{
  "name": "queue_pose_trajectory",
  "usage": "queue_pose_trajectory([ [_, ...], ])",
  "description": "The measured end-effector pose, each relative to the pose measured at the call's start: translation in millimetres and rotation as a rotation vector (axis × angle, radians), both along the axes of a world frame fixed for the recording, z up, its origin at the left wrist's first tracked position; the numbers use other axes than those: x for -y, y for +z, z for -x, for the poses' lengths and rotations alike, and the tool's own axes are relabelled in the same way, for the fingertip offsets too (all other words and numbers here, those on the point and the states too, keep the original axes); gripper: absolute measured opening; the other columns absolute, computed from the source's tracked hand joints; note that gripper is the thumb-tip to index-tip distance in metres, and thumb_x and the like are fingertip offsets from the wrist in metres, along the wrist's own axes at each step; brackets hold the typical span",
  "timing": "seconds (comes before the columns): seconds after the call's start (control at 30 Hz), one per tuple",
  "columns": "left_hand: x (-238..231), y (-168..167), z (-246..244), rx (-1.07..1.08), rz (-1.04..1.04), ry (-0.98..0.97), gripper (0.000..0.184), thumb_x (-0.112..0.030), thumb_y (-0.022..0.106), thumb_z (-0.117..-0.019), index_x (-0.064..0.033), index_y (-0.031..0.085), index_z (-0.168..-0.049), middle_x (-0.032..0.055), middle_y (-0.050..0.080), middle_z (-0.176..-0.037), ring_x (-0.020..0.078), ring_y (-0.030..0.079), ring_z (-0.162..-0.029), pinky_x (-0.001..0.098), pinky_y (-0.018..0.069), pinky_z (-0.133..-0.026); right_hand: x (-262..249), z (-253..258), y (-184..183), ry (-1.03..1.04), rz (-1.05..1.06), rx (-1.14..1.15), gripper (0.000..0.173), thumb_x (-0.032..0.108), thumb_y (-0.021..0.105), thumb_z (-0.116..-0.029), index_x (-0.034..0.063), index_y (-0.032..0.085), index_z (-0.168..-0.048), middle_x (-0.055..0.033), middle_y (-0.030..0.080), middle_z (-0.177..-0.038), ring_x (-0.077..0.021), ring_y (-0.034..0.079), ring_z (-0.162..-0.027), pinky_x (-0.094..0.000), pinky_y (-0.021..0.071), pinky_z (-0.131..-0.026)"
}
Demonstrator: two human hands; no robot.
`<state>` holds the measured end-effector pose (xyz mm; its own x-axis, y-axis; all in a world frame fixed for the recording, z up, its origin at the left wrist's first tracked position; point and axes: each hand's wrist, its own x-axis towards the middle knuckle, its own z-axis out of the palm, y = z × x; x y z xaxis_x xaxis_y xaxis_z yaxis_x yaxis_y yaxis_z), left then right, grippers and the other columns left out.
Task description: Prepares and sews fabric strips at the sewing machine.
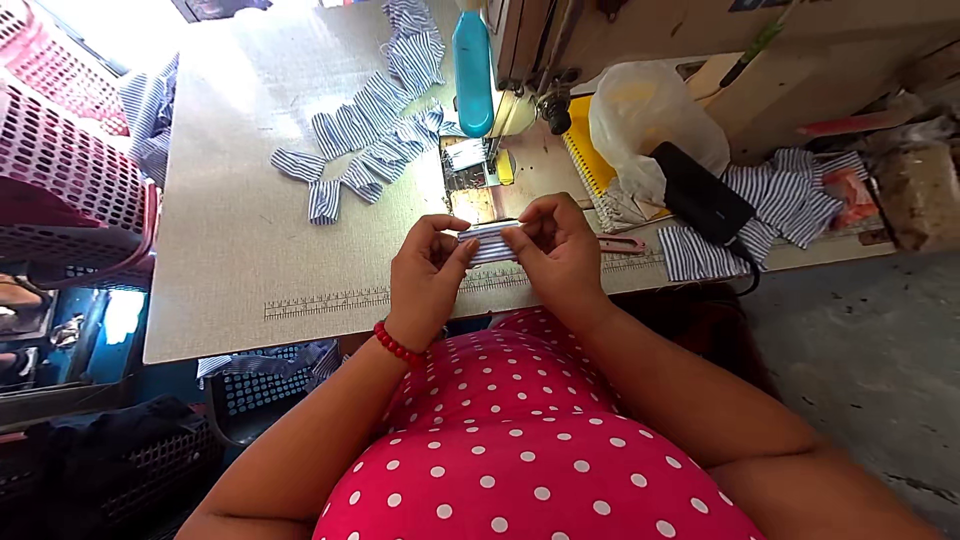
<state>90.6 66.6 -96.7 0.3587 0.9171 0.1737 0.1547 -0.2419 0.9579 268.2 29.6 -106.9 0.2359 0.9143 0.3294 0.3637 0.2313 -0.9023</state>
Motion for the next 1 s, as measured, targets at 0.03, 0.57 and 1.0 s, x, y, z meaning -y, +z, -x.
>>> queue_pose_trajectory([
  [0.03,-10,-1,-2,-0.054,-0.033,0.013,0.024,-0.007,0.064,-0.0995,-0.0054,0.058,-0.122,0.0010,0.063,-0.077,0.0049,0.060,-0.060,0.0186,0.0518,-0.056,-10,-2,-2,-0.027,-0.003,0.079,0.017,0.011,0.067,-0.0970,0.0040,0.057,-0.109,0.0006,0.062,-0.080,-0.0003,0.059,-0.067,-0.0148,0.0513,-0.062],
  [0.57,-97,-30,-32,-0.641,-0.740,-0.176,0.019,-0.005,0.055,-0.0999,-0.0041,0.074,-0.105,0.0151,0.071,-0.109,0.0343,0.066,-0.109,0.0496,0.0507,-0.096,-87,-24,-17,-0.052,0.175,0.604,0.013,0.013,0.069,-0.0938,0.0011,0.064,-0.096,-0.0125,0.063,-0.077,-0.0301,0.066,-0.077,-0.0470,0.0539,-0.073],
  [1.0,-100,-28,-28,-0.662,-0.867,-0.358,0.021,-0.002,0.056,-0.0967,-0.0039,0.077,-0.099,0.0130,0.075,-0.111,0.0309,0.071,-0.107,0.0452,0.0549,-0.090,-46,-62,-21,0.300,-0.003,0.940,0.045,0.036,0.040,-0.1067,0.0147,0.070,-0.133,-0.0026,0.062,-0.144,-0.0281,0.043,-0.147,-0.0633,0.0229,-0.120],
])
